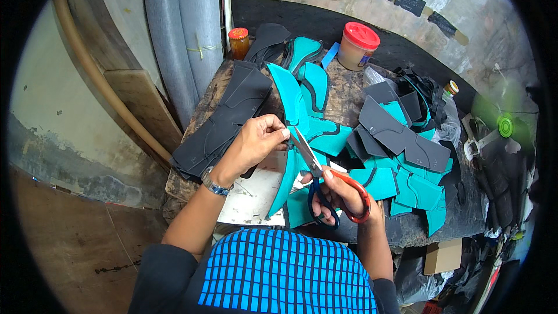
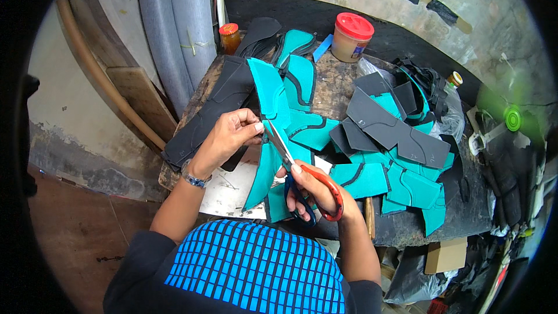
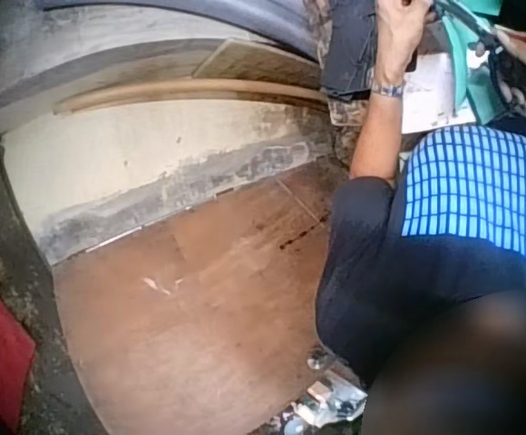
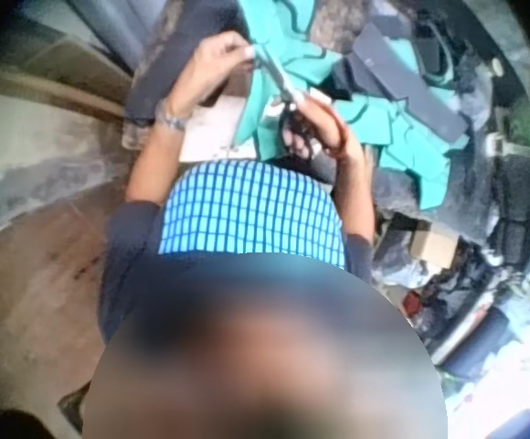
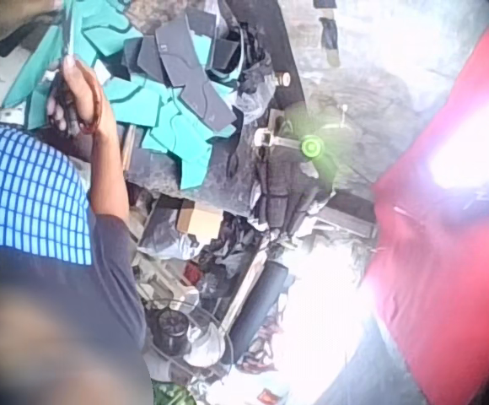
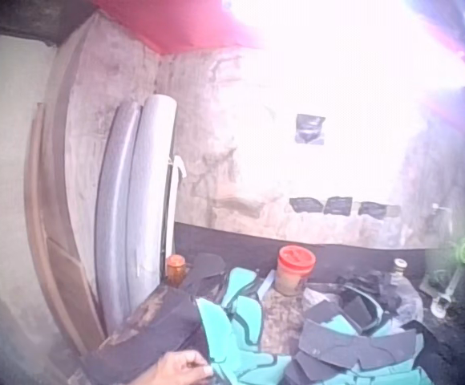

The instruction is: The person uses scissors to cut black and teal flexible material pieces into specific shapes. They repeatedly pick up pieces, cut along marked lines, and place the cut pieces back on the table.

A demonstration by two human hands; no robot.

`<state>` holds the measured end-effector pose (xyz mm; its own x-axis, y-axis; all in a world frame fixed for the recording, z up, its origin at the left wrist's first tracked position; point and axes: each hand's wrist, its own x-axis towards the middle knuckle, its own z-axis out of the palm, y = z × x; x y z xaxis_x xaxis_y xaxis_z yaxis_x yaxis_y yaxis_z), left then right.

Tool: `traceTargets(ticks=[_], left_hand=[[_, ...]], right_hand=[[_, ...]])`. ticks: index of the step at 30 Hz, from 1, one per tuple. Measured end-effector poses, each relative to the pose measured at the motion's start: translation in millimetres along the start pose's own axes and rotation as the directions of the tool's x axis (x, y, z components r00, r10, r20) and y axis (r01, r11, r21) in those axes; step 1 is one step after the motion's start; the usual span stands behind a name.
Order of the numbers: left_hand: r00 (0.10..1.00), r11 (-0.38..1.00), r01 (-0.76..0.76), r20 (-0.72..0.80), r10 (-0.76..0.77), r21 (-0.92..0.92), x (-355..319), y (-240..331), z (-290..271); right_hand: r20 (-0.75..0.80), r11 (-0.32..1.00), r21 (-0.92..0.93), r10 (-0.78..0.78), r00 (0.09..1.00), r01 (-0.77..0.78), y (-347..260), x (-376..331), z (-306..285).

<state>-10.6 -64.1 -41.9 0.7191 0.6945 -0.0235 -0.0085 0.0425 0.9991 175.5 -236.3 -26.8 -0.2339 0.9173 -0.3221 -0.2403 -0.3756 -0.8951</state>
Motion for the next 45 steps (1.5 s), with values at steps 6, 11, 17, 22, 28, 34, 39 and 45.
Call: traceTargets(ticks=[6, 11, 17, 22, 28, 34, 39, 45], left_hand=[[0.997, 1.000, 0.006, 0.074, -0.007, 0.016, -9.1, -4.2, -6.6], [0.999, 0.999, -0.033, -0.022, 0.033, 0.025, -13.7, -8.5, -6.5], [0.991, 0.996, -0.075, -0.112, 0.069, -0.044, -13.0, -12.9, -5.7], [0.977, 0.968, -0.105, -0.204, 0.058, -0.229, -14.5, -19.6, -8.3], [0.893, 0.962, -0.208, -0.367, 0.260, 0.175, -14.9, -22.9, -3.8], [0.812, 0.784, -0.273, -0.304, 0.499, 0.558, -13.1, -14.5, -8.8], [0.806, 0.745, -0.324, -0.242, 0.540, 0.582, -11.0, -10.9, -8.3], [0.889, 0.905, -0.148, -0.347, 0.299, 0.399, 3.6, -9.5, -22.1]], right_hand=[[0.194, 0.982, 0.175, 0.031, 0.981, -0.066, -3.5, 25.2, -19.7], [0.126, 0.979, 0.195, 0.035, 0.991, -0.059, -4.6, 32.9, -11.5], [-0.135, 0.996, -0.077, -0.058, 0.989, 0.048, -3.8, 24.7, 13.0], [-0.273, 0.786, -0.617, -0.171, 0.947, -0.036, -2.3, 5.5, 19.2], [-0.164, 0.004, -0.980, -0.585, 0.794, -0.200, 1.6, 7.5, 28.0], [-0.021, -0.185, -0.969, -0.604, 0.797, -0.166, -14.3, 29.2, 23.1], [-0.073, -0.165, -0.968, -0.536, 0.841, -0.189, -12.8, 39.2, 26.8], [-0.103, 0.005, -0.993, -0.473, 0.875, -0.114, -1.2, 34.9, 18.5]])
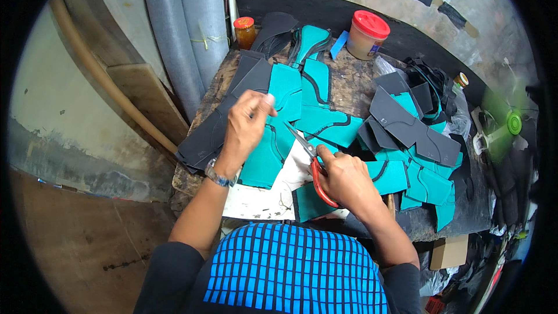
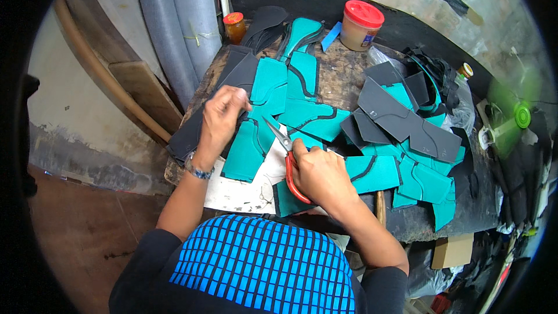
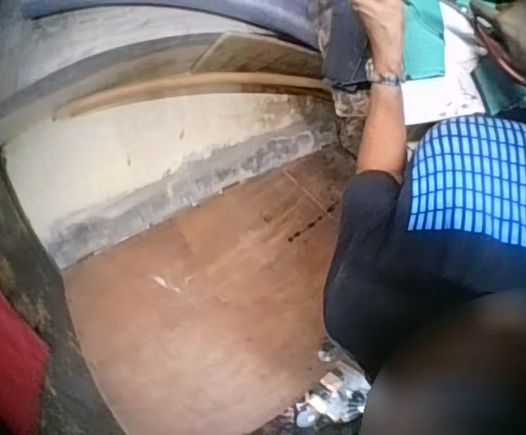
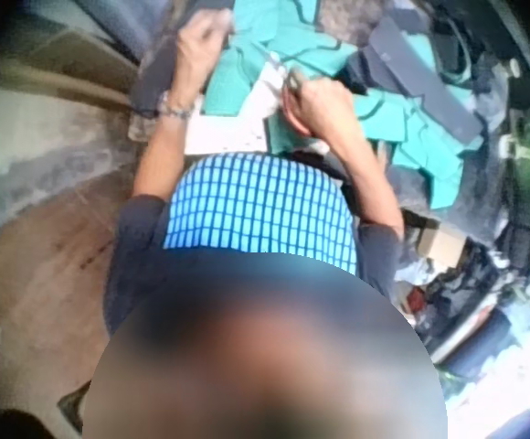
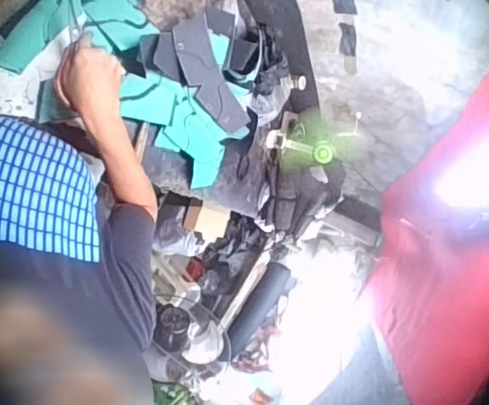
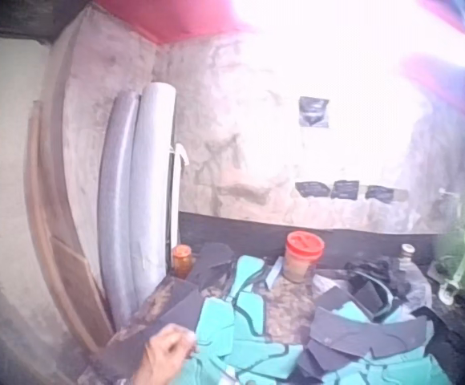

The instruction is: The person uses scissors to cut black and teal flexible material pieces into specific shapes. They repeatedly pick up pieces, cut along marked lines, and place the cut pieces back on the table.

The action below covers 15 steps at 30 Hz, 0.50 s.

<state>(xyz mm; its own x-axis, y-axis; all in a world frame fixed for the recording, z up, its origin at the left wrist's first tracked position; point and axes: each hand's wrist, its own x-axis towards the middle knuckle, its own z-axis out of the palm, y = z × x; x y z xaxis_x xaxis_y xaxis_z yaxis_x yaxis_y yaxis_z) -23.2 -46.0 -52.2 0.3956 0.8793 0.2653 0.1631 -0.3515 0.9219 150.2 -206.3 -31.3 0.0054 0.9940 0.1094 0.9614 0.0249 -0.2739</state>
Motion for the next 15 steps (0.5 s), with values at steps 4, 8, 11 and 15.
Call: traceTargets(ticks=[4, 8, 11, 15], left_hand=[[0.999, 0.829, -0.013, 0.035, -0.008, 0.559, 30.5, -18.0, 8.4], [0.979, 0.808, 0.044, 0.135, -0.152, 0.587, 42.3, -28.5, 27.1], [0.966, 0.738, 0.077, 0.132, -0.221, 0.671, 44.1, -27.0, 41.8], [0.935, 0.661, 0.134, 0.126, -0.331, 0.738, 39.5, -32.5, 55.9]], right_hand=[[0.114, 0.903, 0.356, 0.215, 0.970, -0.242, 12.3, 1.0, 0.9], [0.394, 0.408, 0.780, 0.270, 0.879, -0.475, 28.3, 8.8, 6.4], [0.399, 0.125, 0.889, 0.262, 0.879, -0.441, 35.3, 13.1, 23.6], [0.464, -0.140, 0.886, 0.235, 0.854, -0.442, 50.1, 12.3, 42.6]])
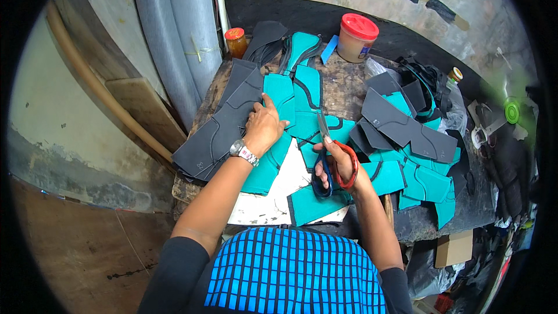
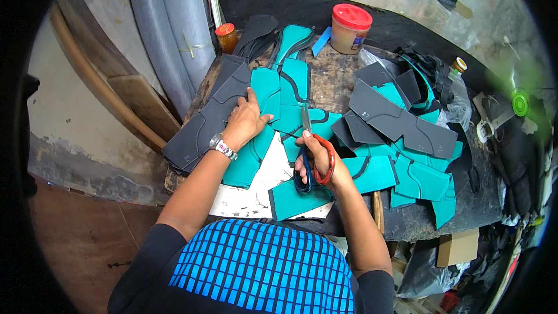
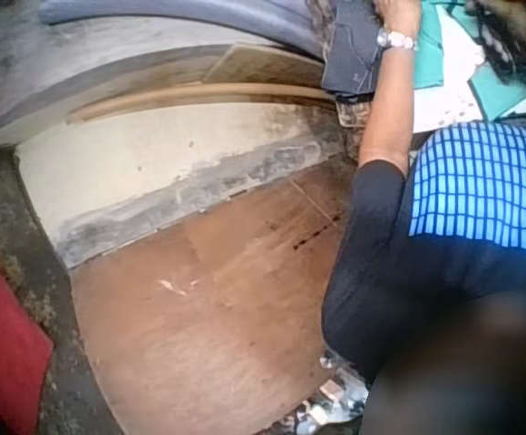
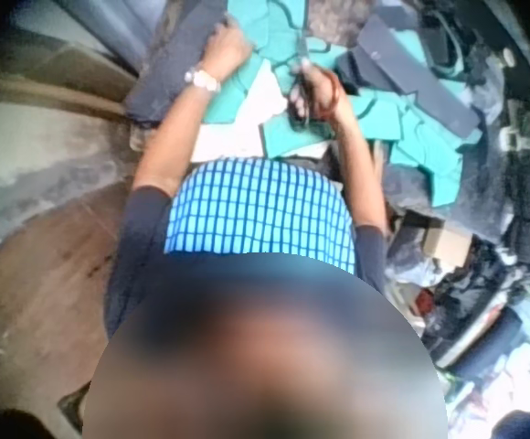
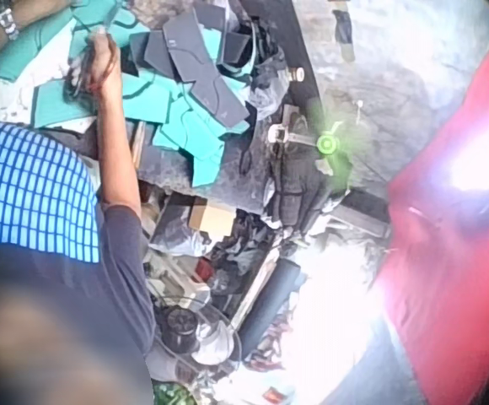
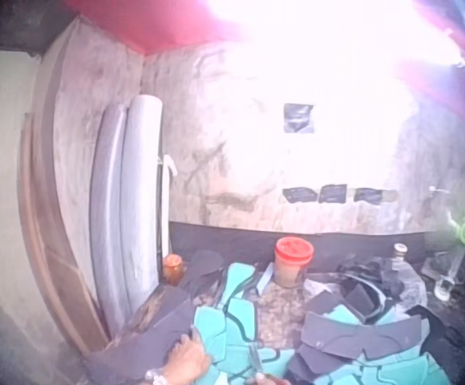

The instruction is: The person uses scissors to cut black and teal flexible material pieces into specific shapes. They repeatedly pick up pieces, cut along marked lines, and place the cut pieces back on the table.

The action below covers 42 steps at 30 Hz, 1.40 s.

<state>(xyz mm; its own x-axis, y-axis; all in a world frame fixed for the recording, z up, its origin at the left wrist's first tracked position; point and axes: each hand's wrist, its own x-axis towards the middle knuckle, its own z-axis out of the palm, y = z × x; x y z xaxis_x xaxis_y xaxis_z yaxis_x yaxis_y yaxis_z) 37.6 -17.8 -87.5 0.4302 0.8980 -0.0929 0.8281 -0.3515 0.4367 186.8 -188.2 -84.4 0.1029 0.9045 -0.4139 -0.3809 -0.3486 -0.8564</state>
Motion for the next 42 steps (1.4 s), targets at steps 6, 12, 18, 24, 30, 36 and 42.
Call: traceTargets(ticks=[6, 12, 18, 24, 30, 36, 42], left_hand=[[0.999, 0.763, -0.025, 0.012, 0.043, -0.646, 6.1, -10.7, 3.0], [0.969, 0.706, -0.189, -0.015, 0.246, -0.682, -4.2, 18.1, -71.2], [0.932, 0.852, -0.235, 0.141, 0.335, -0.467, -28.9, 39.2, -168.1], [0.946, 0.930, -0.325, -0.042, 0.323, -0.170, -73.5, 42.2, -184.3], [0.798, 0.818, -0.566, -0.316, 0.513, -0.103, -77.8, 11.0, -174.2], [0.541, 0.491, -0.823, -0.656, 0.527, -0.284, -60.5, -1.7, -143.7], [0.584, 0.322, -0.794, -0.795, 0.165, -0.516, -55.6, 21.7, -107.1]], right_hand=[[0.003, 0.993, 0.114, 0.026, 1.000, -0.026, 9.1, 2.3, -15.1], [0.112, 0.995, 0.099, 0.008, 0.994, -0.019, 5.8, -6.0, -18.0], [0.483, 0.934, 0.357, -0.163, 0.860, -0.024, -13.8, -20.9, 2.8], [0.614, 0.901, 0.422, -0.206, 0.762, -0.097, -50.5, -1.4, 26.6], [0.496, 0.930, 0.276, -0.354, 0.793, 0.243, -63.9, -7.2, 44.1], [0.394, 0.845, -0.068, -0.465, 0.792, 0.530, -52.5, -28.9, 53.0], [0.331, 0.833, -0.034, -0.513, 0.792, 0.553, -33.8, -41.7, 64.9]])
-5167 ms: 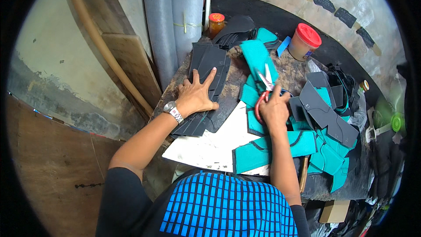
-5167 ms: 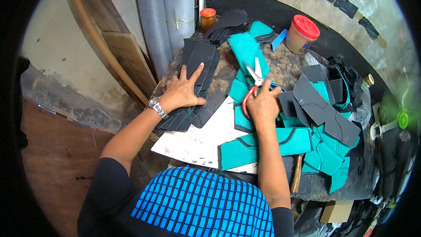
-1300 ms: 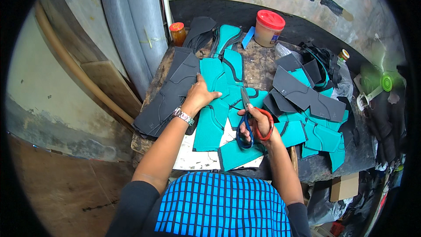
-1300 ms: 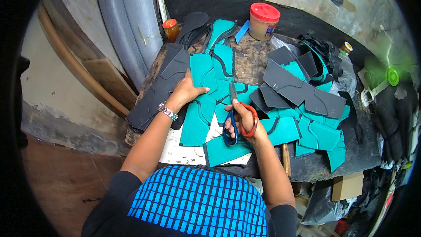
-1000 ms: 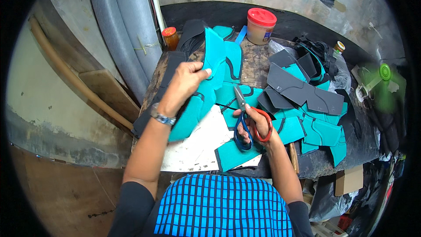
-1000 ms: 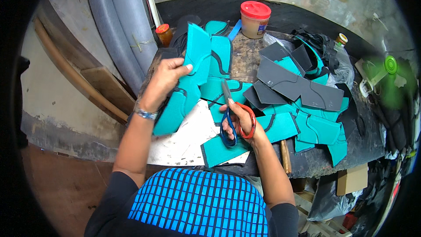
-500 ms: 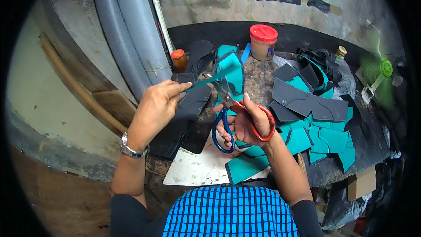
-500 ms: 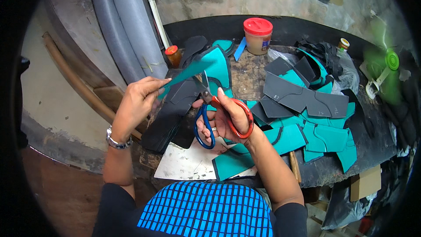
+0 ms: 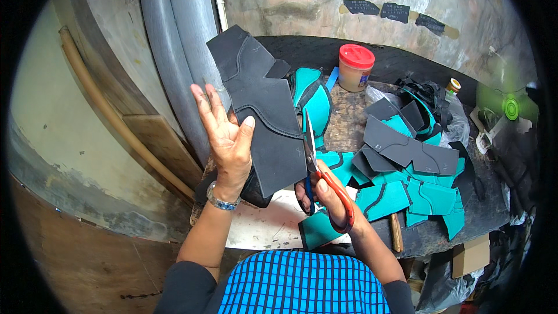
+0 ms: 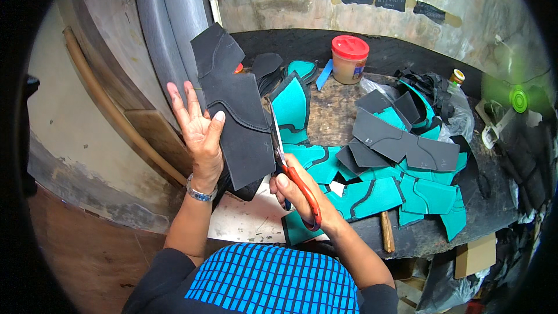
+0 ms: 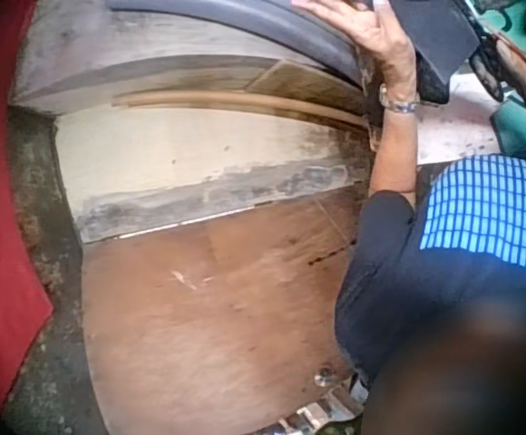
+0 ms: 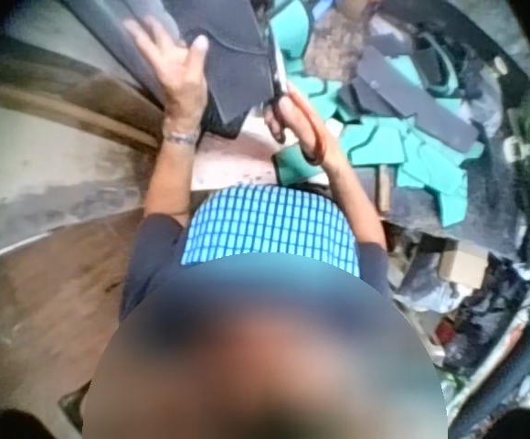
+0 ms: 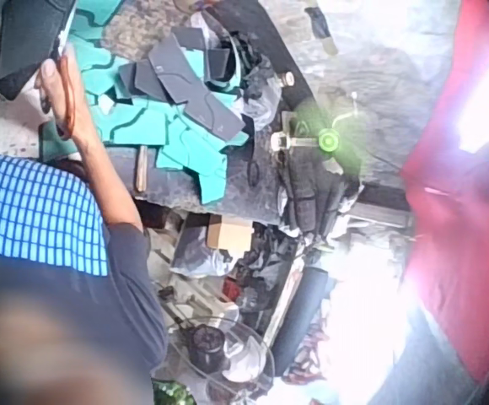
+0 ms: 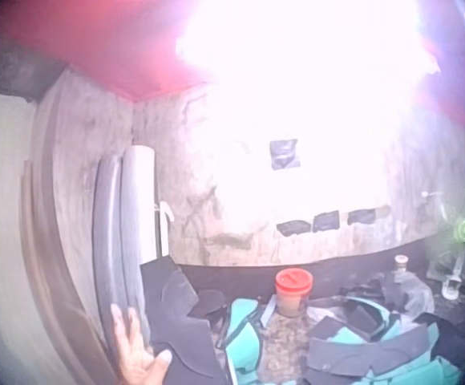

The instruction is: The person uses scissors to cut black and teal flexible material pieces into specific shapes. They repeatedly pick up pieces, cut along marked lines, and place the cut pieces back on the table.

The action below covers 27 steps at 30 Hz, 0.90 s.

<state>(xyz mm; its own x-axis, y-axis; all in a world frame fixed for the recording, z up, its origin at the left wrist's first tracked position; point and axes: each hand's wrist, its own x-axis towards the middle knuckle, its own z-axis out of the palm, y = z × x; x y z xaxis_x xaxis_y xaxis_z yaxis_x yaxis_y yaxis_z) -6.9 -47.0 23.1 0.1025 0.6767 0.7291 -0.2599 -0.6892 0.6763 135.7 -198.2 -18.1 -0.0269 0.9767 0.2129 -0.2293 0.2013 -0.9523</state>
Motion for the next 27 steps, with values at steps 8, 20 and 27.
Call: traceTargets(ticks=[8, 20, 27], left_hand=[[0.930, 0.847, 0.334, -0.001, -0.367, -0.413, -14.1, 0.5, 4.2], [0.834, 0.743, 0.551, 0.290, -0.470, -0.381, -33.4, 31.6, -20.7], [0.743, 0.682, 0.656, 0.437, -0.507, -0.323, -50.4, 44.7, -30.5]], right_hand=[[-0.094, 1.000, -0.016, -0.012, 0.996, 0.011, 7.2, -13.2, 3.6], [0.065, 0.987, 0.160, -0.043, 0.997, 0.033, 0.8, -14.5, -16.3], [0.063, 0.969, 0.205, -0.152, 0.986, 0.136, -2.1, -3.4, -23.1]])
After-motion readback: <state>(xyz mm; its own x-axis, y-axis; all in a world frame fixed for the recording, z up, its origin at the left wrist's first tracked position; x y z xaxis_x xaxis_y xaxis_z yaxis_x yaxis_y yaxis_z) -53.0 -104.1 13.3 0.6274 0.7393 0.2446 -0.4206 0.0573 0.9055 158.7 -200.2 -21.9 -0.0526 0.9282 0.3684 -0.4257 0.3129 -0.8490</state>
